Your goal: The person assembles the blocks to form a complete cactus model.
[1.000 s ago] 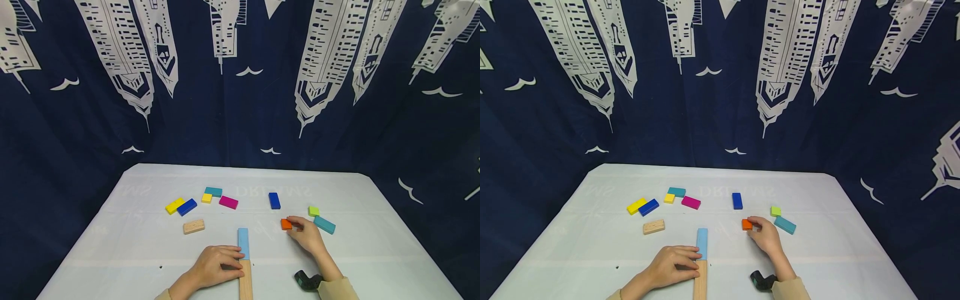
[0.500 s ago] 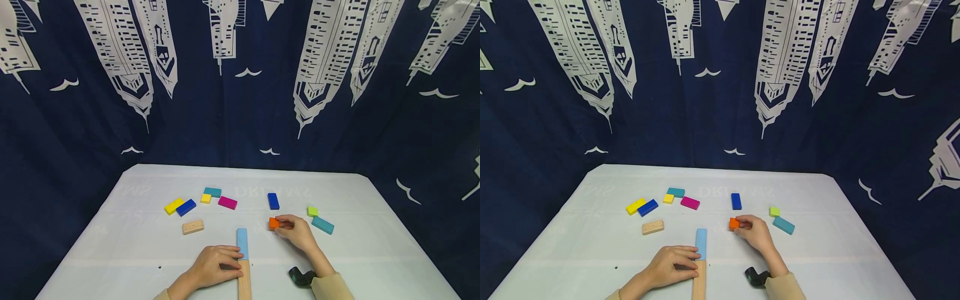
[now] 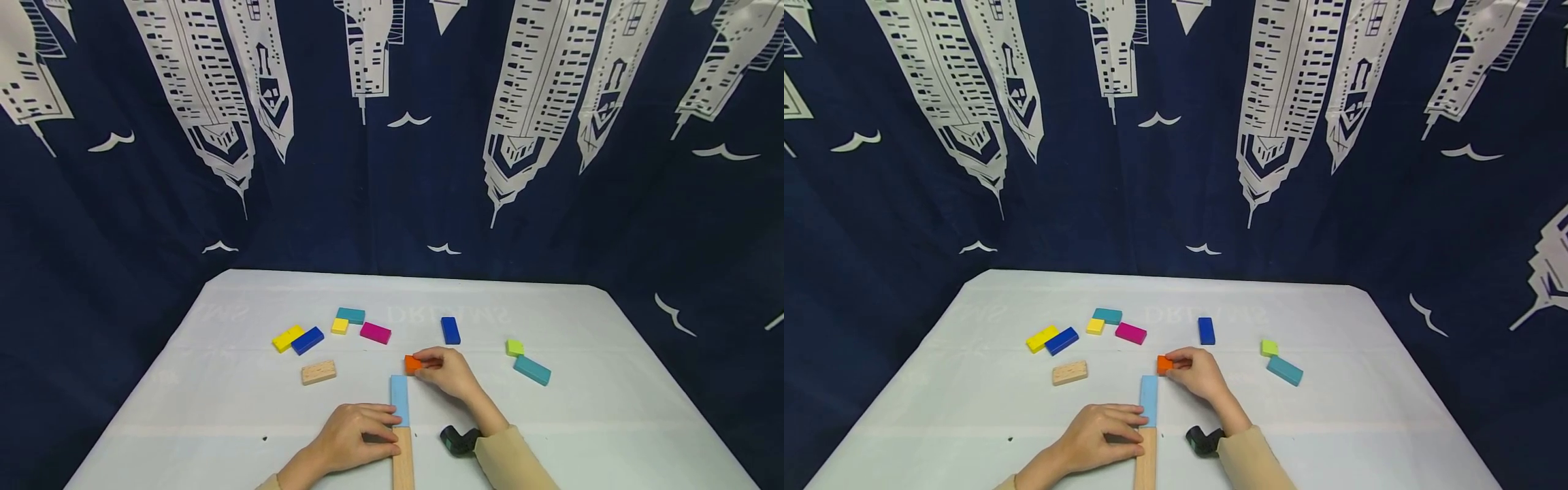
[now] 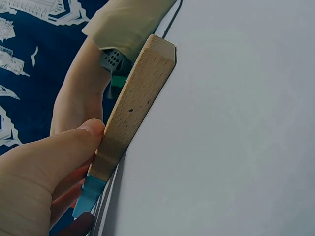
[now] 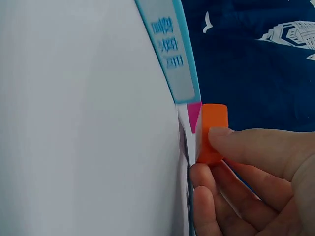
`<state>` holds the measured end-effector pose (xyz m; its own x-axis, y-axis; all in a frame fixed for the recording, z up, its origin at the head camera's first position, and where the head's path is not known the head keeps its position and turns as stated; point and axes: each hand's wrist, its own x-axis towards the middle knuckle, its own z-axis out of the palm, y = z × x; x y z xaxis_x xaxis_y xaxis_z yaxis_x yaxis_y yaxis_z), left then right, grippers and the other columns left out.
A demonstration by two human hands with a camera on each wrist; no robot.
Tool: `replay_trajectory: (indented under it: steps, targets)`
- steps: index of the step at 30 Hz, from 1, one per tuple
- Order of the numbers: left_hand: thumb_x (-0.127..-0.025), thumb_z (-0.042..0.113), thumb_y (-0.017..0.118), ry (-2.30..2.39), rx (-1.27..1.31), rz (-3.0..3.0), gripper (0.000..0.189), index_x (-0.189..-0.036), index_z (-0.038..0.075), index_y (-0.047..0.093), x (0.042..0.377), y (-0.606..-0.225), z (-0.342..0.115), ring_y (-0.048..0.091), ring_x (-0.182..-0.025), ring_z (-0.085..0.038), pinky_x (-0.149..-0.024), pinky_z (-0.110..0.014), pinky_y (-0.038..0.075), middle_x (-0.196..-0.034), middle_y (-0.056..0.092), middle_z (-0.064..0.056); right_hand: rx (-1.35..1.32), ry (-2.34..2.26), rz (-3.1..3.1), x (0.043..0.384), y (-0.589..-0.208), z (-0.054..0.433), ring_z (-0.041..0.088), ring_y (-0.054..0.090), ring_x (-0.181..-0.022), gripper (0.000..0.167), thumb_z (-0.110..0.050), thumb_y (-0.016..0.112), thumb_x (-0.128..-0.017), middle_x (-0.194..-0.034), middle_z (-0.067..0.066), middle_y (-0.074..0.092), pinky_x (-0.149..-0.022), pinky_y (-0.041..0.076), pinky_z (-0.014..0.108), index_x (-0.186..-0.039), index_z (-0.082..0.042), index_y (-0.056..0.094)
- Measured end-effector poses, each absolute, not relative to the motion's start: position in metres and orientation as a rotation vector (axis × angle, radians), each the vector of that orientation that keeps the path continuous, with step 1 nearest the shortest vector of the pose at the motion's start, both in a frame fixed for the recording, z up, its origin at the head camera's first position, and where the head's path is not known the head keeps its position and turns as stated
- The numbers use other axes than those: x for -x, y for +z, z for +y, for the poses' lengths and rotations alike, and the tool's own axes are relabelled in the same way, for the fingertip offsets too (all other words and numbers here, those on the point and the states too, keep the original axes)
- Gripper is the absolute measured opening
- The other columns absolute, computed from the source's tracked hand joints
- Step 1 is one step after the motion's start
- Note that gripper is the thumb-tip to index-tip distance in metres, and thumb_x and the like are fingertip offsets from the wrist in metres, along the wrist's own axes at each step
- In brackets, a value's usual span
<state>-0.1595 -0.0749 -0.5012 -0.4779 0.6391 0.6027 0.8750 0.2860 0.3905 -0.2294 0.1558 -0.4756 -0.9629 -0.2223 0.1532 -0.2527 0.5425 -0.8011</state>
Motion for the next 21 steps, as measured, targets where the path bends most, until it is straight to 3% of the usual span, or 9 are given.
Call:
replay_trajectory:
  steps: [9, 13, 21]
  targets:
    - [-0.079, 0.034, 0.075, -1.076, 1.35, -2.286, 0.014, -0.079, 0.02, 0.076, 0.16, -0.501, -0.075, 0.061, -0.105, -0.008, -0.088, -0.02, 0.048, -0.103, 0.07, 0.007, -0.431, 1.394, -2.733, 0.233, -0.478, 0.144, 0.013, 0.058, -0.075, 0.021, -0.011, 0.076, -0.076, -0.086, 0.002, 0.066, -0.069, 0.051, 0.026, -0.096, -0.005, 0.072]
    - [-0.079, 0.033, 0.075, -1.046, 1.361, -2.237, 0.013, -0.079, 0.02, 0.076, 0.16, -0.501, -0.074, 0.062, -0.103, -0.008, -0.087, -0.02, 0.048, -0.101, 0.07, 0.006, -0.441, 1.375, -2.735, 0.233, -0.481, 0.141, 0.014, 0.056, -0.077, 0.02, -0.012, 0.074, -0.079, -0.09, 0.003, 0.065, -0.07, 0.049, 0.026, -0.098, -0.007, 0.072]
    - [-0.079, 0.032, 0.076, -1.059, 1.354, -2.247, 0.012, -0.08, 0.02, 0.077, 0.16, -0.502, -0.073, 0.062, -0.104, -0.007, -0.088, -0.02, 0.047, -0.101, 0.07, 0.006, -0.536, 1.324, -2.686, 0.228, -0.487, 0.139, 0.018, 0.059, -0.098, 0.021, -0.011, 0.066, -0.085, -0.107, 0.002, 0.066, -0.083, 0.049, 0.032, -0.106, -0.01, 0.071]
